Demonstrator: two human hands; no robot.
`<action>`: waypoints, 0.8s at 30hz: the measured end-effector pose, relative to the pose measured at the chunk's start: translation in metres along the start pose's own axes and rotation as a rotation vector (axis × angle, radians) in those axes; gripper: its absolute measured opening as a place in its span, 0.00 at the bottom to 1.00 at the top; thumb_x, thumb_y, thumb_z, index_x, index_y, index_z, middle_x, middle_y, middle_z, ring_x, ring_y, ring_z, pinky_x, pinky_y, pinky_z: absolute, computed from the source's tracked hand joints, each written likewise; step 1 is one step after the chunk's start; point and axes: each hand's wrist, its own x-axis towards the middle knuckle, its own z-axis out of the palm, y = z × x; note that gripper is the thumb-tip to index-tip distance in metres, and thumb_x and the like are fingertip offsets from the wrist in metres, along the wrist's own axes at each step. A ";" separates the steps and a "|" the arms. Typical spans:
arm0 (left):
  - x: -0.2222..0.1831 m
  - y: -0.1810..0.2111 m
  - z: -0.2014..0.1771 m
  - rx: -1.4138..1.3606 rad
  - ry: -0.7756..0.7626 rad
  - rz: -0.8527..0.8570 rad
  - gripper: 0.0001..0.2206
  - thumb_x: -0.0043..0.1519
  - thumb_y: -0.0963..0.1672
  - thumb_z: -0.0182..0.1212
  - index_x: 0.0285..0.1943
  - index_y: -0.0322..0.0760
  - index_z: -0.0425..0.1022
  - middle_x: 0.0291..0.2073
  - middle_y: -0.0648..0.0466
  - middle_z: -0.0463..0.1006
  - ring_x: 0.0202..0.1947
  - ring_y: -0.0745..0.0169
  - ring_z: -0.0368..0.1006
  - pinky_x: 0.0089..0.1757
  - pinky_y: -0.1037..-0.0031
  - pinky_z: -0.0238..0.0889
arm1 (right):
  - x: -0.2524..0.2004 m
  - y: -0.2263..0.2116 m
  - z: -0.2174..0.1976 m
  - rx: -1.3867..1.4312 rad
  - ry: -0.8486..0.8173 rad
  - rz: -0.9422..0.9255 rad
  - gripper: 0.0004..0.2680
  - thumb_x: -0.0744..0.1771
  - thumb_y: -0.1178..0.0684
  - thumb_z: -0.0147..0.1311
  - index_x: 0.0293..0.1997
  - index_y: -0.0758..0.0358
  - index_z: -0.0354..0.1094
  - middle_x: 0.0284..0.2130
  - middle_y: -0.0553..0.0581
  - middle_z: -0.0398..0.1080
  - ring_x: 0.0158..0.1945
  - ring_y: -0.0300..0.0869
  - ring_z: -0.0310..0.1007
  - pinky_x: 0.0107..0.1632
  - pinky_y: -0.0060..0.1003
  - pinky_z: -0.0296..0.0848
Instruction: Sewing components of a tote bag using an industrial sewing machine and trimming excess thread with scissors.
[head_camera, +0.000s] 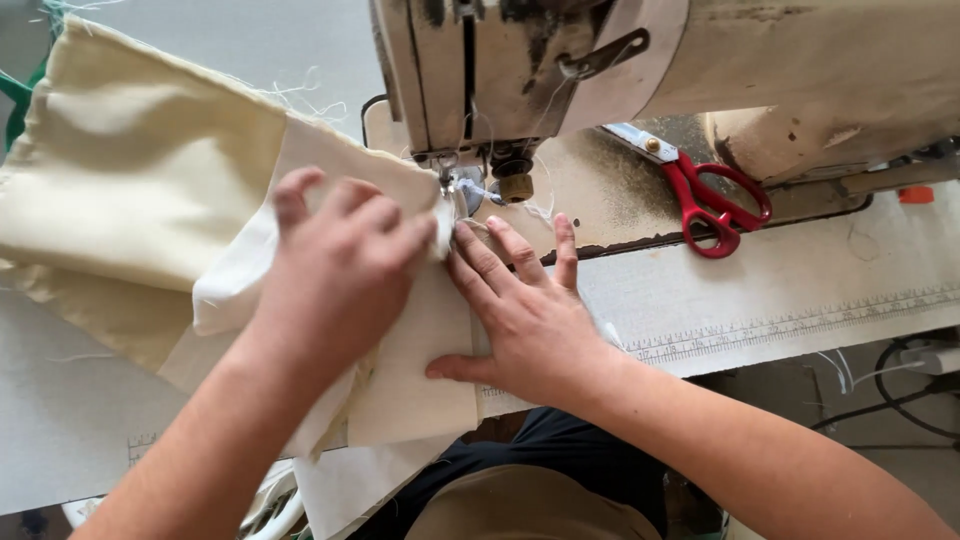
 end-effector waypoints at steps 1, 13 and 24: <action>-0.002 0.005 0.003 0.001 -0.001 -0.001 0.10 0.45 0.40 0.57 0.34 0.48 0.73 0.25 0.60 0.73 0.35 0.56 0.69 0.46 0.58 0.47 | 0.000 0.000 0.000 0.001 0.000 -0.001 0.36 0.57 0.20 0.36 0.63 0.59 0.49 0.62 0.53 0.50 0.64 0.48 0.44 0.59 0.67 0.27; 0.000 0.035 0.025 -0.056 0.036 -0.070 0.04 0.51 0.39 0.50 0.31 0.38 0.69 0.28 0.55 0.71 0.38 0.57 0.68 0.42 0.68 0.59 | -0.002 0.003 -0.005 0.121 0.179 0.005 0.31 0.54 0.24 0.51 0.50 0.60 0.60 0.51 0.58 0.54 0.57 0.50 0.52 0.59 0.66 0.39; -0.012 0.032 0.024 -0.067 -0.022 -0.058 0.11 0.53 0.41 0.49 0.45 0.40 0.68 0.49 0.50 0.67 0.48 0.53 0.62 0.47 0.64 0.54 | -0.016 0.036 -0.048 0.320 0.089 -0.049 0.28 0.55 0.35 0.61 0.55 0.56 0.57 0.57 0.56 0.58 0.61 0.47 0.54 0.62 0.60 0.39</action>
